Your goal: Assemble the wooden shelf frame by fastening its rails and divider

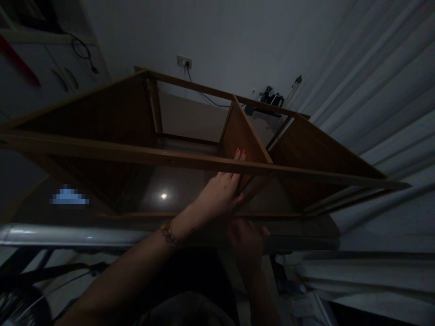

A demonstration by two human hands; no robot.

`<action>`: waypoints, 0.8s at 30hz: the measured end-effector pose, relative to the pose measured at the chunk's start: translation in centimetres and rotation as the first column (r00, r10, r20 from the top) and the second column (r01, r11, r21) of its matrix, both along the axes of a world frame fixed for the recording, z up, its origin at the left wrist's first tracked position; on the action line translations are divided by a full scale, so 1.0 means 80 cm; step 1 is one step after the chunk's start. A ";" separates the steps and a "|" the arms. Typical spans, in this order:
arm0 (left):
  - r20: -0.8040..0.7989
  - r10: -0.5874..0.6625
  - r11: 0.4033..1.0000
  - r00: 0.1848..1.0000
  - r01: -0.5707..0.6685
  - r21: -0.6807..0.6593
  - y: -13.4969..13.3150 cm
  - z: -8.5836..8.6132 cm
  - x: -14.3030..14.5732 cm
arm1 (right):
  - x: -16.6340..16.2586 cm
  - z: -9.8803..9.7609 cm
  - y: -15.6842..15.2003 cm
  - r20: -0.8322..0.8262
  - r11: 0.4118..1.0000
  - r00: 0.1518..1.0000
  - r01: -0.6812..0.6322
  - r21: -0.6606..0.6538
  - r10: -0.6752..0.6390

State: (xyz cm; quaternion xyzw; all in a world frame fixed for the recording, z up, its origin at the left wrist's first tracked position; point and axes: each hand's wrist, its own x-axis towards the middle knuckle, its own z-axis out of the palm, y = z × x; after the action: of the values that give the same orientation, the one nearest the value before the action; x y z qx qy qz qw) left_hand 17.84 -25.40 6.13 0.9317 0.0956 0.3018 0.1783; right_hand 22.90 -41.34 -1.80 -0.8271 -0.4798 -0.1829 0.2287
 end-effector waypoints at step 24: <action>0.001 0.009 1.000 1.000 -0.009 -0.008 -0.001 0.000 -0.003 | 0.000 0.015 -0.004 -0.086 0.987 0.996 -0.016 -0.158 0.002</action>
State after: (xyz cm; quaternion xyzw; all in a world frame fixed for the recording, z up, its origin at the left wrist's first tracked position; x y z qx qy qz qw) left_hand 17.63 -25.48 6.10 0.9303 0.1010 0.3028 0.1809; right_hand 22.94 -41.69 -0.60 -0.8475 -0.4862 -0.1077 0.1834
